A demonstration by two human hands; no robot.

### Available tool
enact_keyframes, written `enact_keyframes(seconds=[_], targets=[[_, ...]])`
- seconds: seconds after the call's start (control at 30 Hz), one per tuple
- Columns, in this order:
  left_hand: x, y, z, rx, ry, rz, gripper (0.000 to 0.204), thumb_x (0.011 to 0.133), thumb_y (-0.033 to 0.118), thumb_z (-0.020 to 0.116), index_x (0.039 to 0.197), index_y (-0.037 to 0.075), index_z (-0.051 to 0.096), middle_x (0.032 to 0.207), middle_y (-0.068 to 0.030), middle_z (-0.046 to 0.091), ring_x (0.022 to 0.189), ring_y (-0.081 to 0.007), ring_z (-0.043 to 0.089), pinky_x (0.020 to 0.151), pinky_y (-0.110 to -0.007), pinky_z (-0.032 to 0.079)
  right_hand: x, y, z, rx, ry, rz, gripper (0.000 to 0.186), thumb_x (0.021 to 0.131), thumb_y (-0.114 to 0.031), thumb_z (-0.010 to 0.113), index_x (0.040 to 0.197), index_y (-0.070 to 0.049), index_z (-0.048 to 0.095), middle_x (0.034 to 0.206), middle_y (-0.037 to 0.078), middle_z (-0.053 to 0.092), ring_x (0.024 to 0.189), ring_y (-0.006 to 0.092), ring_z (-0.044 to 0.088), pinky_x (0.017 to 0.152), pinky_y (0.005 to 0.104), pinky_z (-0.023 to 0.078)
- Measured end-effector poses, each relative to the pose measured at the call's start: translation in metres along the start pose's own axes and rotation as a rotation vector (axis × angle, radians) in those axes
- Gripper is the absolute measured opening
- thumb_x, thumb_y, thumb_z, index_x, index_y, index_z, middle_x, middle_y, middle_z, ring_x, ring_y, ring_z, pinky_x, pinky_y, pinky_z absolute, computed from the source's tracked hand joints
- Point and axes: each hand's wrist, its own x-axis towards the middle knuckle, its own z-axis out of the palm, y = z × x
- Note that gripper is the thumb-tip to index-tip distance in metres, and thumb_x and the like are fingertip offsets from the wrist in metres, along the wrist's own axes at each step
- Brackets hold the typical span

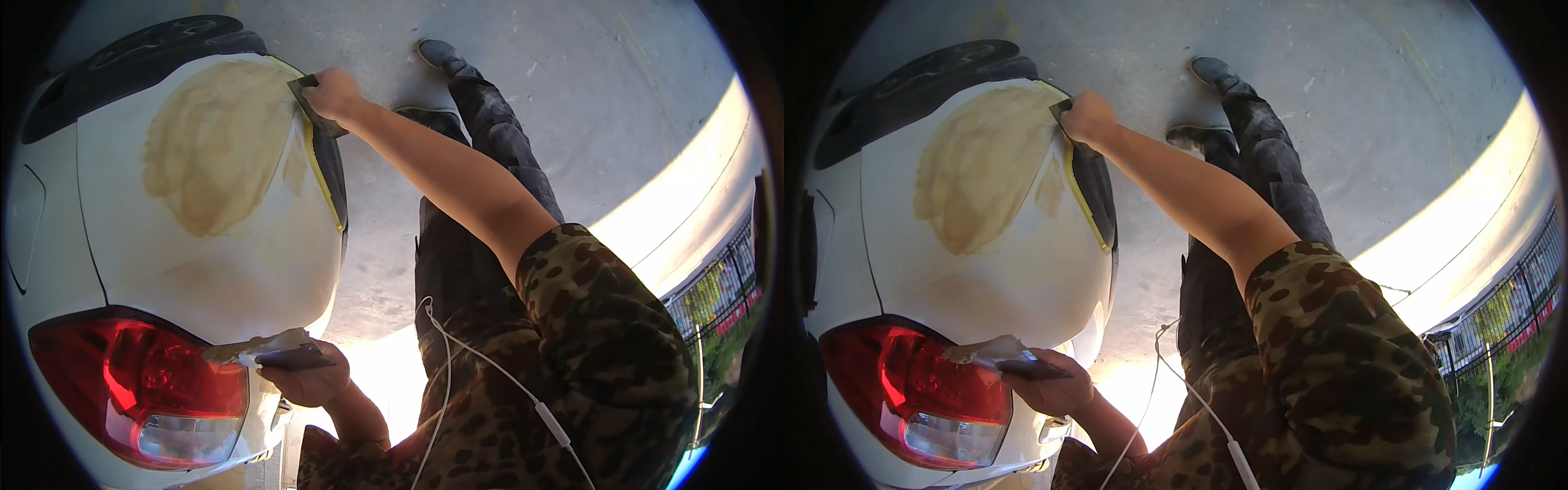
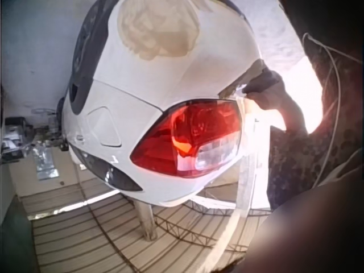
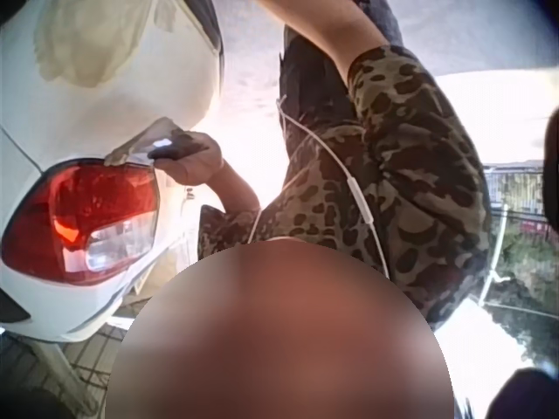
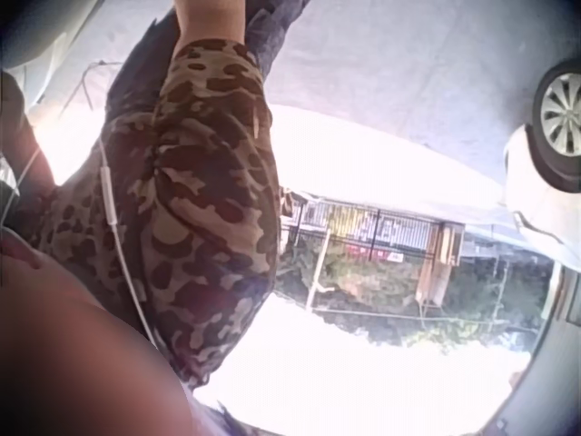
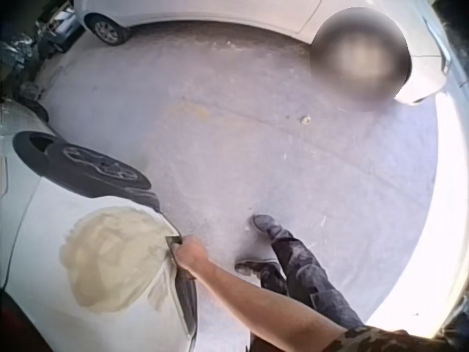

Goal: The person applies a beige body filler to the rear bumper of a white car using a metal spreader. They repeatedly scrape filler from a larger spreader onto a smaller one and spread it over the damaged area, smoothing the surface.

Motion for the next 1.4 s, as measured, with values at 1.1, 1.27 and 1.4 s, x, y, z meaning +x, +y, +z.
enact_keyframes(seconds=[1.1,1.27,1.4], targets=[[0.013,0.028,-0.023,0.120,-0.093,-0.042,0.052,0.110,0.011,0.049,0.156,-0.002,0.031,0.156,-0.0164,0.041,0.132,-0.0224,0.051,0.118,-0.034,0.041,-0.202,-0.020,-0.031,0.034,0.074,-1.070,0.029,0.088,0.003,0.067,0.116,-0.001,0.072,0.109,0.014,0.074,0.091,0.0329,0.072,0.080,0.0396,0.058],[0.012,0.025,-0.030,-0.044,-0.147,-0.029,0.050,0.109,0.009,0.049,0.155,-0.002,0.034,0.154,-0.0178,0.044,0.129,-0.0238,0.054,0.119,-0.034,0.040,-0.154,-0.019,-0.036,-0.114,0.151,-0.633,0.023,0.092,-0.007,0.063,0.111,-0.007,0.075,0.103,0.011,0.074,0.088,0.0333,0.070,0.075,0.0418,0.057],[0.008,0.019,-0.024,0.312,0.164,0.147,0.048,0.109,0.017,0.049,0.155,0.003,0.038,0.156,-0.0129,0.045,0.134,-0.0206,0.051,0.120,-0.035,0.039,-0.178,-0.020,-0.023,0.033,0.126,-0.739,0.025,0.093,-0.002,0.063,0.116,-0.003,0.072,0.109,0.014,0.073,0.090,0.0342,0.071,0.078,0.0407,0.057]])
